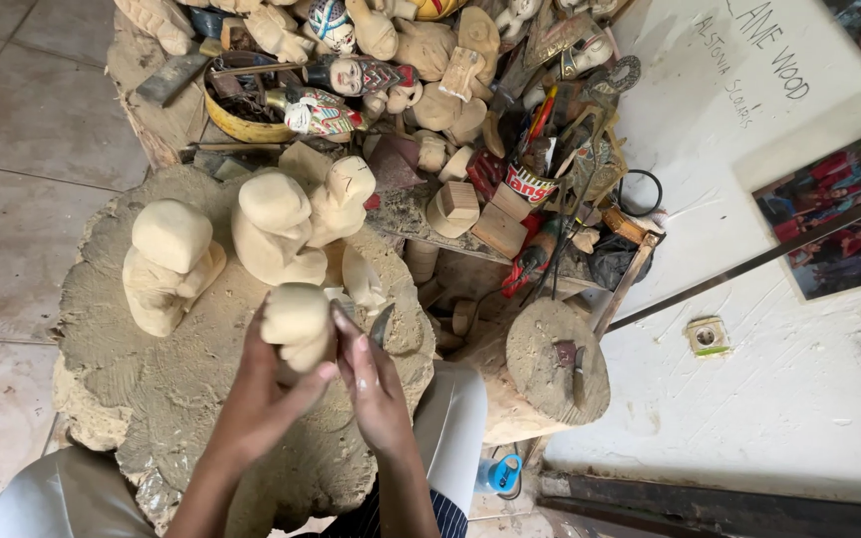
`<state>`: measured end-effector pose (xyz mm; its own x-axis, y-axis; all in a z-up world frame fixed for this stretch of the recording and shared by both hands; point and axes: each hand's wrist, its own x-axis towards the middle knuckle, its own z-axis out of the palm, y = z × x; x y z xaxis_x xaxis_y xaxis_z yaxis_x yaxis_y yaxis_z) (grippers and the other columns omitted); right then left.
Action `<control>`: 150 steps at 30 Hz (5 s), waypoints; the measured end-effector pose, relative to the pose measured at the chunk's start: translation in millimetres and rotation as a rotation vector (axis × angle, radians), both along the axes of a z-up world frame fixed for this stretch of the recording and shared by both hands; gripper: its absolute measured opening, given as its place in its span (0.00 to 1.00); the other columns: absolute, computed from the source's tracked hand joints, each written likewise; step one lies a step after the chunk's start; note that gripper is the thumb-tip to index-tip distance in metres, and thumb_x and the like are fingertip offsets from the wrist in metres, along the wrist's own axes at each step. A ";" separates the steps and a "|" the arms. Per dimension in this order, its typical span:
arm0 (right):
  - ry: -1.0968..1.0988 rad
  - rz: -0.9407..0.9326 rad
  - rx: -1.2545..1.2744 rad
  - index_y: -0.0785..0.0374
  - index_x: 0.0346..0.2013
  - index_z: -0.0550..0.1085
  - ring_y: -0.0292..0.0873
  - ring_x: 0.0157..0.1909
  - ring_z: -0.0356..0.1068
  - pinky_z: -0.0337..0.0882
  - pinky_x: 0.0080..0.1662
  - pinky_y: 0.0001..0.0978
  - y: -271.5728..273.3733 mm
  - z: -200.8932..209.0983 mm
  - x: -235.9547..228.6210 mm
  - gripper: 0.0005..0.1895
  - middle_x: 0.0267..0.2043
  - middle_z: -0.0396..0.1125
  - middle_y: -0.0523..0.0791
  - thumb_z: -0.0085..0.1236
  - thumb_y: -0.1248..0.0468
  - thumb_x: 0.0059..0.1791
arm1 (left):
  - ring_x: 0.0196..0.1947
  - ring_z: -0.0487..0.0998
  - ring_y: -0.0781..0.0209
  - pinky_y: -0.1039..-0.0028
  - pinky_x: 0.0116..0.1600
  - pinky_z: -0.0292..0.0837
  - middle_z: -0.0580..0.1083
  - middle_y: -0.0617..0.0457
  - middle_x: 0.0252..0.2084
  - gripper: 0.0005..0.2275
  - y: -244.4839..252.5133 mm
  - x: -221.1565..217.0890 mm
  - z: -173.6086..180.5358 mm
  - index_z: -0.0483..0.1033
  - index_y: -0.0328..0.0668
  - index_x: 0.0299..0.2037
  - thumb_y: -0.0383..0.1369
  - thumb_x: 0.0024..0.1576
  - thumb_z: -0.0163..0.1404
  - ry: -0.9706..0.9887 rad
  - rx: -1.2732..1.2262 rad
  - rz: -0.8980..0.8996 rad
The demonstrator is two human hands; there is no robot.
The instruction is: Sanding and scraping wooden figurines to smooth their surfaces
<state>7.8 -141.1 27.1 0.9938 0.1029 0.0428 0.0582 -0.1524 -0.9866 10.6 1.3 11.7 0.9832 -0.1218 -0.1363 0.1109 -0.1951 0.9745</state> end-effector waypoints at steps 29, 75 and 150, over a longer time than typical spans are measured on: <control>-0.105 -0.240 -0.582 0.60 0.61 0.67 0.31 0.21 0.65 0.71 0.22 0.19 -47.1 -112.3 52.4 0.18 0.43 0.72 0.51 0.47 0.66 0.56 | 0.61 0.72 0.38 0.45 0.52 0.73 0.70 0.37 0.61 0.36 28.7 8.0 -32.6 0.62 0.44 0.66 0.59 0.54 0.29 0.351 -0.566 0.559; -0.483 0.157 -0.465 0.65 0.67 0.62 0.57 0.71 0.61 0.62 0.71 0.45 26.3 -114.0 16.2 0.24 0.68 0.62 0.54 0.41 0.77 0.55 | 0.73 0.49 0.37 0.43 0.72 0.44 0.54 0.42 0.77 0.17 11.9 12.8 -138.7 0.79 0.53 0.60 0.38 0.65 0.41 -0.459 0.675 0.768; -0.420 -0.129 -0.511 0.66 0.54 0.75 0.32 0.22 0.73 0.74 0.22 0.12 26.8 -114.7 17.8 0.14 0.39 0.78 0.51 0.48 0.74 0.55 | 0.56 0.72 0.34 0.44 0.58 0.57 0.69 0.46 0.63 0.21 9.5 49.5 -119.9 0.68 0.61 0.62 0.48 0.59 0.37 -0.027 1.072 0.275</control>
<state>25.6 -114.3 -87.6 0.9090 0.0948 0.4059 0.3716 -0.6253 -0.6862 60.1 10.8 -108.2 0.9629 0.2694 -0.0186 0.2611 -0.9115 0.3178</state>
